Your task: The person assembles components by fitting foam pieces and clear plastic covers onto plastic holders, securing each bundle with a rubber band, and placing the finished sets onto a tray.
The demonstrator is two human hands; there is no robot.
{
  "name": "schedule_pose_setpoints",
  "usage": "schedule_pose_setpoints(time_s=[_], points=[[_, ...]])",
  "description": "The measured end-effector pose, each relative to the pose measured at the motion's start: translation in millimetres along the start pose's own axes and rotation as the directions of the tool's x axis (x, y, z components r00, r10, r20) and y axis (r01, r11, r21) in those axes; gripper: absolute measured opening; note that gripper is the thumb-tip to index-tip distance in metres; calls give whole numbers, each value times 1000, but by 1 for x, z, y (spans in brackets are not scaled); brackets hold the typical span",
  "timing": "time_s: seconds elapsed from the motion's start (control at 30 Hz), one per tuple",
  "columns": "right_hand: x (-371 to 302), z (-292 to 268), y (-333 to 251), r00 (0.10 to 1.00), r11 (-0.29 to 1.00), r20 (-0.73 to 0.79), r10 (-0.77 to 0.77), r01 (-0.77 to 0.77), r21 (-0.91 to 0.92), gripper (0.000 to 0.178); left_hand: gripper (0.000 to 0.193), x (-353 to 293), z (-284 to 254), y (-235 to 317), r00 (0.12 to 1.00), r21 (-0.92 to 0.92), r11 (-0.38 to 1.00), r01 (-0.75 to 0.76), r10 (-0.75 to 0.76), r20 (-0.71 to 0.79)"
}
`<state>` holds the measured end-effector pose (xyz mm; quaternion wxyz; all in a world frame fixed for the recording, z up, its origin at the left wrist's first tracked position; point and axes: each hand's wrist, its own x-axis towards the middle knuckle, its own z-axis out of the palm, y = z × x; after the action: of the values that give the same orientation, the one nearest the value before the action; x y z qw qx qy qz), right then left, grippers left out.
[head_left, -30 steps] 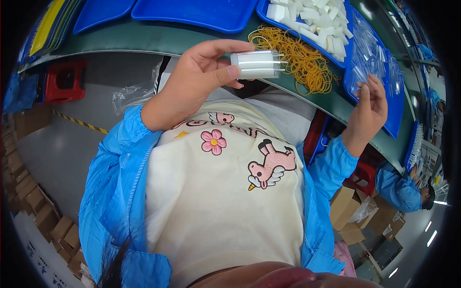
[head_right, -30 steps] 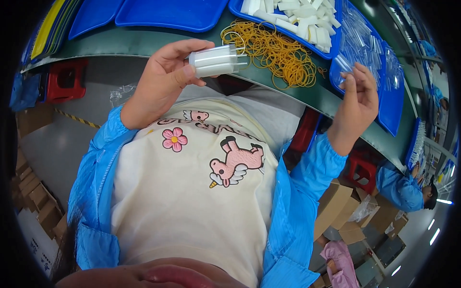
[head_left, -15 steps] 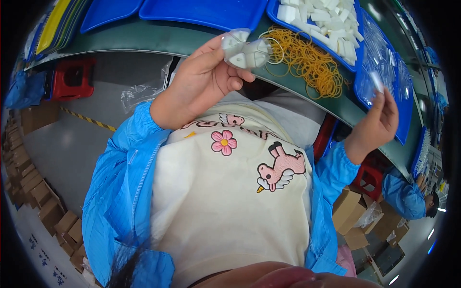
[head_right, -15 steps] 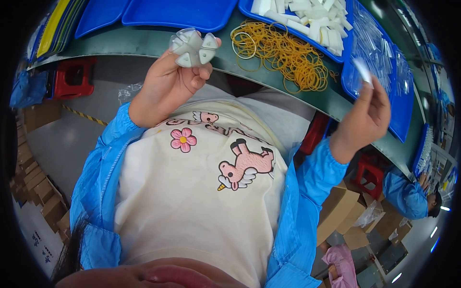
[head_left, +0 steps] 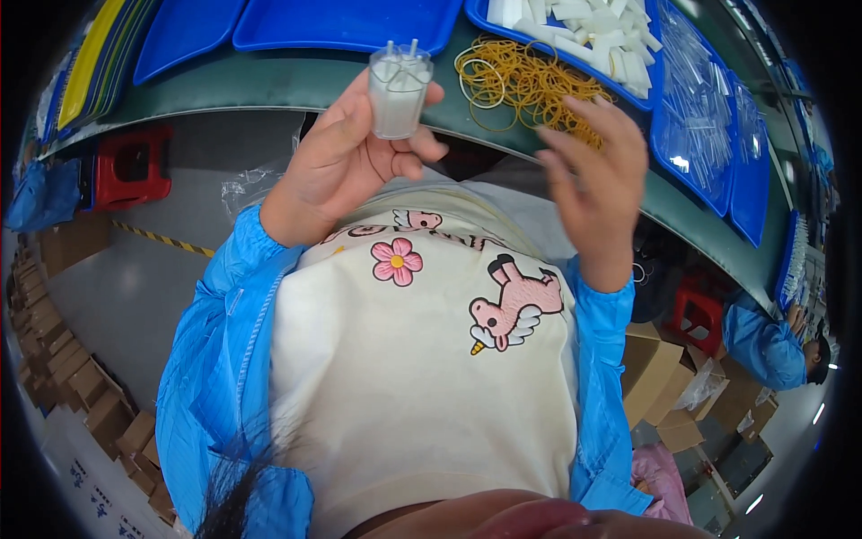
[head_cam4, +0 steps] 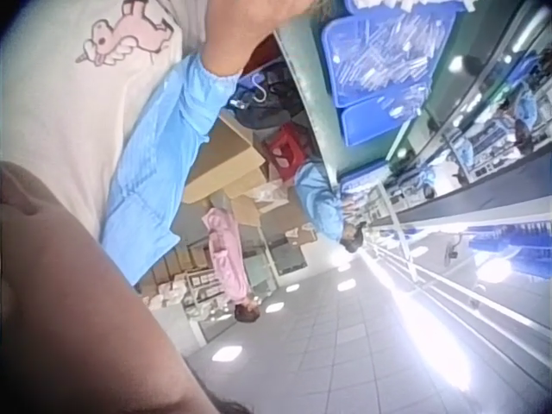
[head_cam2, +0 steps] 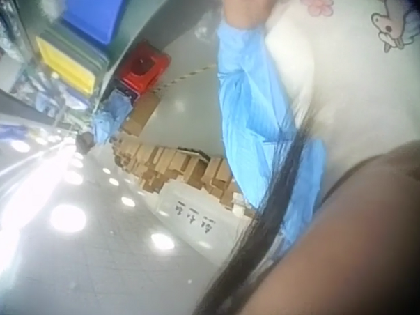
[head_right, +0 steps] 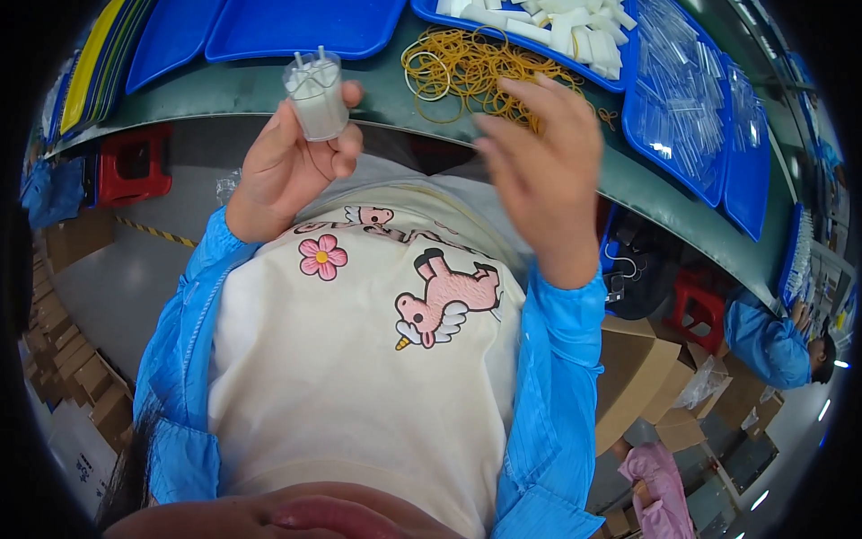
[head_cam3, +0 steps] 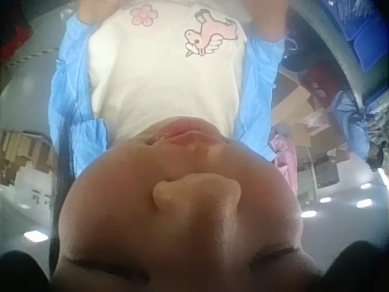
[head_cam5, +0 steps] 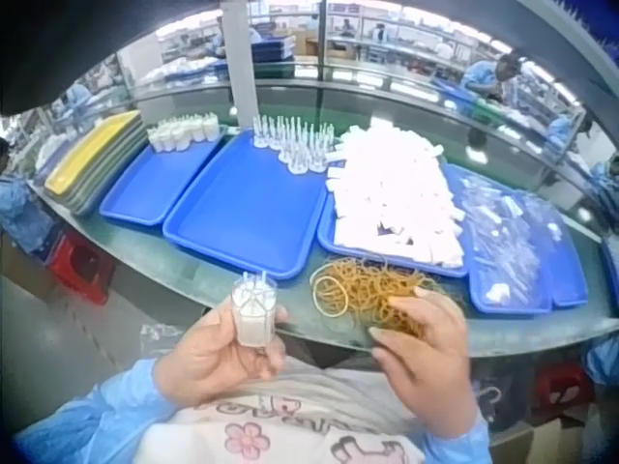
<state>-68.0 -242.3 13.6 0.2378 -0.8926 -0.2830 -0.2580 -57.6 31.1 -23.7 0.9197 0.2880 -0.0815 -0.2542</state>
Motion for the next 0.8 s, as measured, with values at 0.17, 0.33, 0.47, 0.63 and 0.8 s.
schedule_pose_setpoints(time_s=[0.17,0.33,0.47,0.63,0.8], points=[[3,21,-11,997,1000,78,11,-10,-19,29,81,3,-8,-3,970,5,997,-83,80,229],[-10,35,-5,998,997,47,-52,54,-59,25,77,-8,10,-2,979,101,993,55,-74,188],[-16,41,-8,999,998,28,-34,35,-61,21,50,-7,20,-6,991,359,933,27,-73,114],[-9,32,-13,999,991,-26,23,-19,131,16,35,-3,19,-12,992,661,741,-116,56,112],[-1,19,-25,987,796,86,137,-162,584,15,36,-1,30,-10,999,740,671,32,-27,-20]])
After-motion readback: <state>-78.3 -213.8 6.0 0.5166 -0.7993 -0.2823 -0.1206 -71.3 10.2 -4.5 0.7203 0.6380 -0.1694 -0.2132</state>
